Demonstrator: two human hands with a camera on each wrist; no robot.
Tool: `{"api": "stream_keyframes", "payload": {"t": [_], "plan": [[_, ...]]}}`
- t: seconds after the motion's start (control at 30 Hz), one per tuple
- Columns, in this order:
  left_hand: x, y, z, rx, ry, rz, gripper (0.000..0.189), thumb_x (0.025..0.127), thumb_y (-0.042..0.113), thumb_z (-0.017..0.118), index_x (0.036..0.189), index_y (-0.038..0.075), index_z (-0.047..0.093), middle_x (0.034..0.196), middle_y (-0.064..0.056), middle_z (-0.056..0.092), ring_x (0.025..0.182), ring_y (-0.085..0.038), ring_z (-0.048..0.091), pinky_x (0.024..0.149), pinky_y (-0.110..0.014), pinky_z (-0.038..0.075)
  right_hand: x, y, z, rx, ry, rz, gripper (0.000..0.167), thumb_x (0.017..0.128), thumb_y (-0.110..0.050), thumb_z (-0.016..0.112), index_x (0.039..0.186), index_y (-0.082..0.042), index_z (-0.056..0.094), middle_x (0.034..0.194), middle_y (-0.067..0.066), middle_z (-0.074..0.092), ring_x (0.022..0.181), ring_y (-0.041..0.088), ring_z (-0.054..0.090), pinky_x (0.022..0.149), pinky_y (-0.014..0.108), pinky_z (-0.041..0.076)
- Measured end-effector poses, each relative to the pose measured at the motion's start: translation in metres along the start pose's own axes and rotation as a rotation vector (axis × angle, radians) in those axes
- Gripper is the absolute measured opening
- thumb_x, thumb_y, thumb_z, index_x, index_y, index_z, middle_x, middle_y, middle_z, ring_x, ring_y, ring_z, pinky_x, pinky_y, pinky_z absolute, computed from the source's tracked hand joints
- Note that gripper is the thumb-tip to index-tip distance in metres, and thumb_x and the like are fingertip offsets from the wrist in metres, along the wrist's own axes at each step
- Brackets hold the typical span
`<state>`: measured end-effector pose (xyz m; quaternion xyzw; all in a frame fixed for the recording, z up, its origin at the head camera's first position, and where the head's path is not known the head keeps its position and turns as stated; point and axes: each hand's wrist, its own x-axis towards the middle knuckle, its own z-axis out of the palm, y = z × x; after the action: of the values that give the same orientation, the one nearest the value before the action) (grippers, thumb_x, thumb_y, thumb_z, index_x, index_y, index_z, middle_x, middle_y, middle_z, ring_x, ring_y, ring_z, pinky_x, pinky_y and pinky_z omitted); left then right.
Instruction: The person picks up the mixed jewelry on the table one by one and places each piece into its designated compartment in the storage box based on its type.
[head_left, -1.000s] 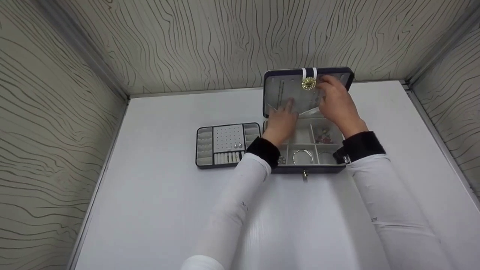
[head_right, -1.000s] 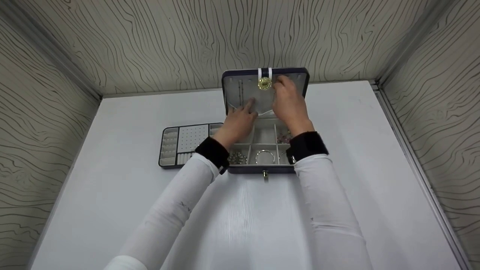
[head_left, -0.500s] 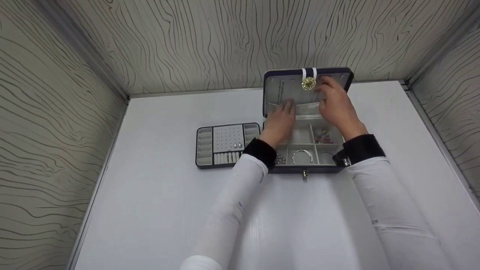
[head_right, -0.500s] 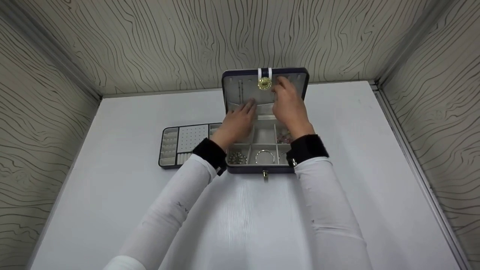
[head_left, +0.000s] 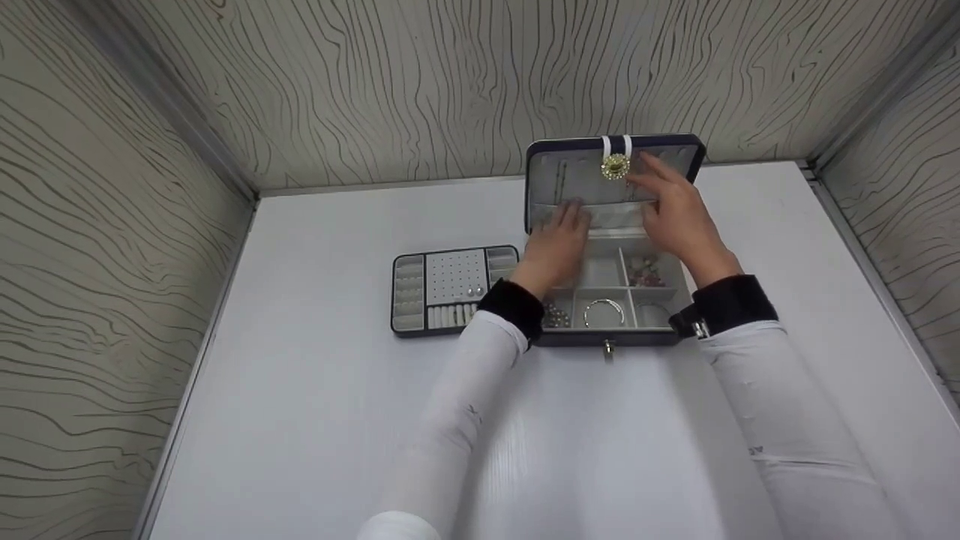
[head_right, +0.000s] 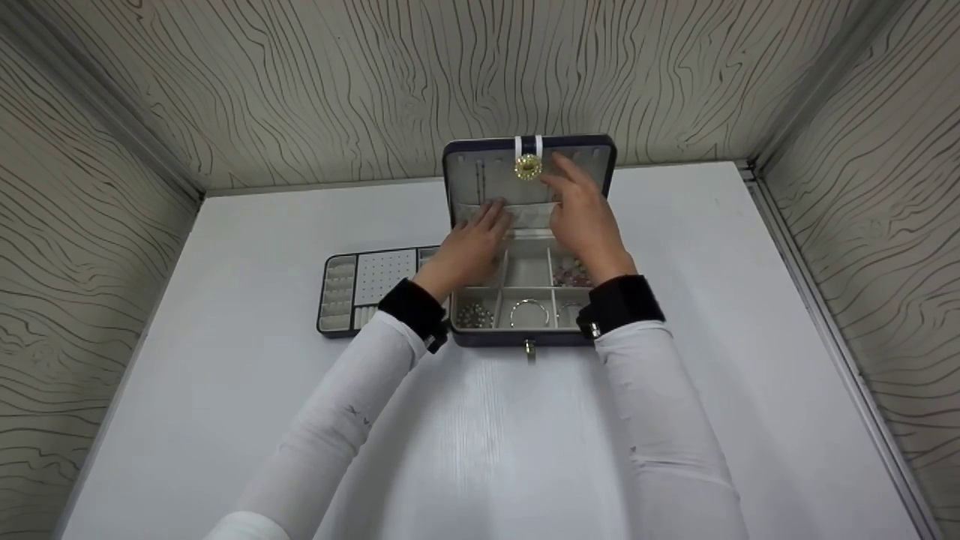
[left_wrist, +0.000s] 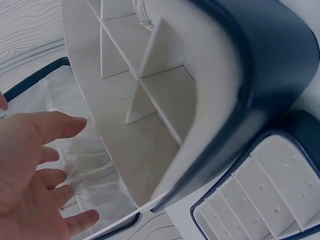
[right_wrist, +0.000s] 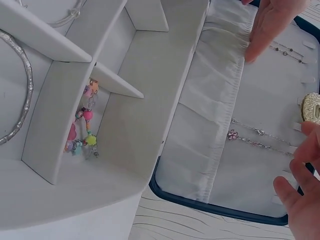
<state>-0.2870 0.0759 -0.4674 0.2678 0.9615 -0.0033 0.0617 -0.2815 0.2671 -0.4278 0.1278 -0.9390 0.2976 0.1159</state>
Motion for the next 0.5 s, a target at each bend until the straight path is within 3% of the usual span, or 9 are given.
{"api": "stream_keyframes", "payload": {"t": [0.17, 0.27, 0.37, 0.43, 0.5], "plan": [[-0.005, -0.002, -0.002, -0.054, 0.005, 0.023, 0.068, 0.096, 0.007, 0.046, 0.158, 0.016, 0.02, 0.164, -0.008, 0.007, 0.148, -0.025, 0.012, 0.117, -0.049, 0.017, -0.008, -0.001, 0.0, 0.038, 0.031, 0.0, 0.053, 0.083, 0.016, 0.045, 0.131, -0.001, 0.061, 0.155, 0.011, 0.034, 0.139, 0.035, 0.033, 0.102, 0.052, 0.04], [-0.014, -0.008, -0.001, -0.112, 0.045, 0.07, 0.067, 0.096, 0.009, 0.048, 0.157, 0.013, 0.02, 0.163, -0.012, 0.009, 0.146, -0.029, 0.02, 0.117, -0.048, 0.02, -0.017, -0.004, -0.002, 0.055, 0.028, 0.014, 0.053, 0.085, 0.014, 0.044, 0.133, -0.001, 0.059, 0.155, 0.012, 0.033, 0.128, 0.035, 0.047, 0.083, 0.04, 0.047], [-0.027, -0.021, 0.002, -0.181, 0.107, 0.121, 0.069, 0.096, 0.013, 0.056, 0.156, 0.01, 0.022, 0.161, -0.016, 0.015, 0.143, -0.033, 0.027, 0.113, -0.044, 0.03, -0.027, -0.008, -0.005, 0.064, 0.016, 0.029, 0.05, 0.089, 0.011, 0.045, 0.137, -0.002, 0.056, 0.155, 0.013, 0.034, 0.118, 0.034, 0.053, 0.067, 0.03, 0.043], [-0.038, -0.031, 0.006, -0.227, 0.151, 0.142, 0.072, 0.095, 0.014, 0.06, 0.156, 0.009, 0.023, 0.16, -0.017, 0.019, 0.14, -0.033, 0.033, 0.109, -0.041, 0.038, -0.034, -0.009, -0.008, 0.076, 0.008, 0.04, 0.048, 0.091, 0.008, 0.047, 0.138, -0.002, 0.055, 0.154, 0.014, 0.034, 0.117, 0.034, 0.053, 0.069, 0.031, 0.045], [-0.049, -0.041, 0.009, -0.277, 0.183, 0.15, 0.073, 0.094, 0.015, 0.064, 0.155, 0.008, 0.025, 0.159, -0.017, 0.021, 0.137, -0.032, 0.038, 0.105, -0.038, 0.043, -0.04, -0.008, -0.011, 0.091, 0.011, 0.044, 0.046, 0.093, 0.007, 0.051, 0.138, -0.001, 0.054, 0.153, 0.016, 0.035, 0.129, 0.038, 0.045, 0.086, 0.04, 0.048]]}}
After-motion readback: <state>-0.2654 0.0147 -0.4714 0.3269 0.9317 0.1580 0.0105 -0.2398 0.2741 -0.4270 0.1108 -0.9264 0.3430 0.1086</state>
